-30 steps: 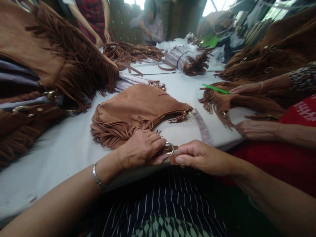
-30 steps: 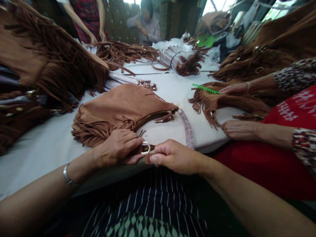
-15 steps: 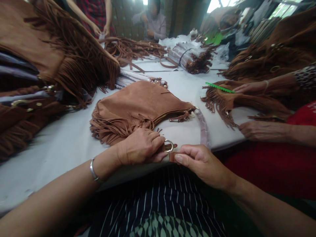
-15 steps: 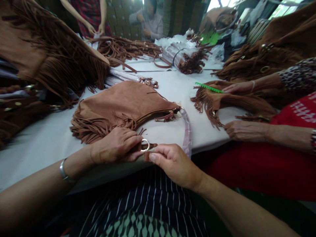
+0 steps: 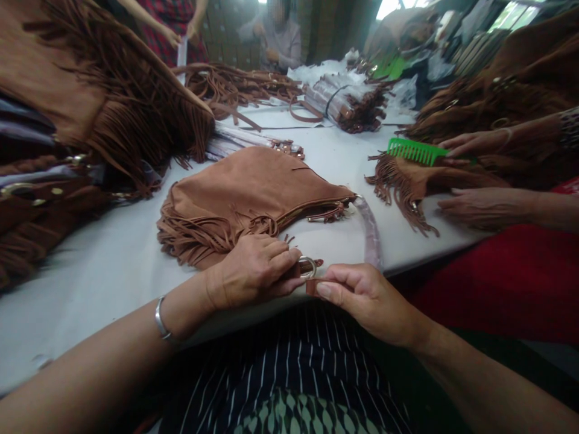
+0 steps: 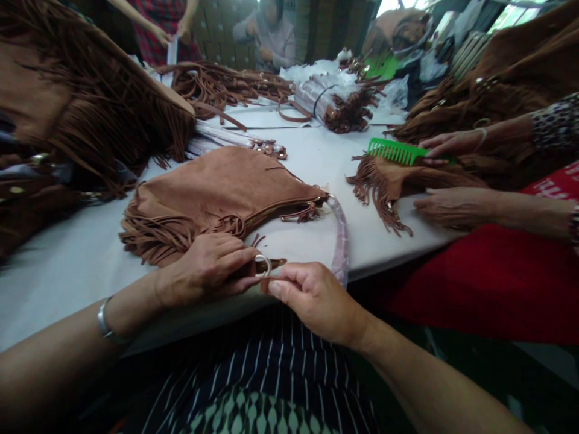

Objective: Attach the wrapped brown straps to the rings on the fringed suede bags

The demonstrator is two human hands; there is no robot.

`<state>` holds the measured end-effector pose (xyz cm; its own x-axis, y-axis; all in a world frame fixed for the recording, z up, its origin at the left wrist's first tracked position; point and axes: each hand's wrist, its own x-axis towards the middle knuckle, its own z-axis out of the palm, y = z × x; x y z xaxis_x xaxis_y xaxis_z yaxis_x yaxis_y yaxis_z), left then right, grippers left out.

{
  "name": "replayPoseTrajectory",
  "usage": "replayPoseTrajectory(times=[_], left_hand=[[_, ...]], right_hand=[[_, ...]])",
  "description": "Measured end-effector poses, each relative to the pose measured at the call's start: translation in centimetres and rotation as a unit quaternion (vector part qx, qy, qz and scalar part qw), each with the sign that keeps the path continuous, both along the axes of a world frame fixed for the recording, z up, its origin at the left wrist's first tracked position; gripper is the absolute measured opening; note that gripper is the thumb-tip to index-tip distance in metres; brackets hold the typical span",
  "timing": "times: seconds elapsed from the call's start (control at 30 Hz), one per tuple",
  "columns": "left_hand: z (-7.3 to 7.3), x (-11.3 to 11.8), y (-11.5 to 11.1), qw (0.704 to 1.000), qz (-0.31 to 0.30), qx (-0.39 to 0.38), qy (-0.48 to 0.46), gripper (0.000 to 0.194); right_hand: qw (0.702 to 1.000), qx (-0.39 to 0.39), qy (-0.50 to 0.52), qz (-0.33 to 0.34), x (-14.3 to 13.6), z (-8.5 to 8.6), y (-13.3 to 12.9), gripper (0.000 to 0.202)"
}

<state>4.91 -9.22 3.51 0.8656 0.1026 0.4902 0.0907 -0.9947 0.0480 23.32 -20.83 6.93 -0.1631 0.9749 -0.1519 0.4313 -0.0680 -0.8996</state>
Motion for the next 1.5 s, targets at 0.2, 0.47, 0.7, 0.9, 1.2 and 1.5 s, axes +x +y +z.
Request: replayPoseTrajectory(times=[0.2, 0.47, 0.7, 0.9, 1.2, 1.5], left_hand=[[0.0, 0.1, -0.1, 0.999, 0.001, 0.013, 0.049, 0.027], [0.1, 0.2, -0.6, 0.999, 0.004, 0.019, 0.051, 0.029], [0.1, 0.4, -1.0, 0.998, 0.022, 0.024, 0.057, 0.037], [0.0, 0.3, -1.3, 0.997, 0.014, -0.011, 0.074, 0.034], [0.9, 0.2, -1.1, 0.991, -0.022, -0.079, 0.108, 0.032], [0.9, 0.3, -1.4, 0.983, 0.110, -0.092, 0.115, 0.031]], right_hand=[[0.998, -0.025, -0.045, -0.043, -0.7, -0.2, -0.6, 0.028], [0.987, 0.038, -0.133, -0.085, -0.5, 0.1, -0.5, 0.029], [0.975, 0.039, -0.217, -0.013, 0.3, 0.6, 0.0, 0.030], [0.972, 0.005, -0.232, 0.026, 0.2, 1.1, -0.1, 0.033], [0.987, -0.134, -0.037, 0.082, 1.3, 1.3, 1.9, 0.035], [0.973, 0.028, -0.227, -0.031, -0.5, 1.2, 0.8, 0.031]])
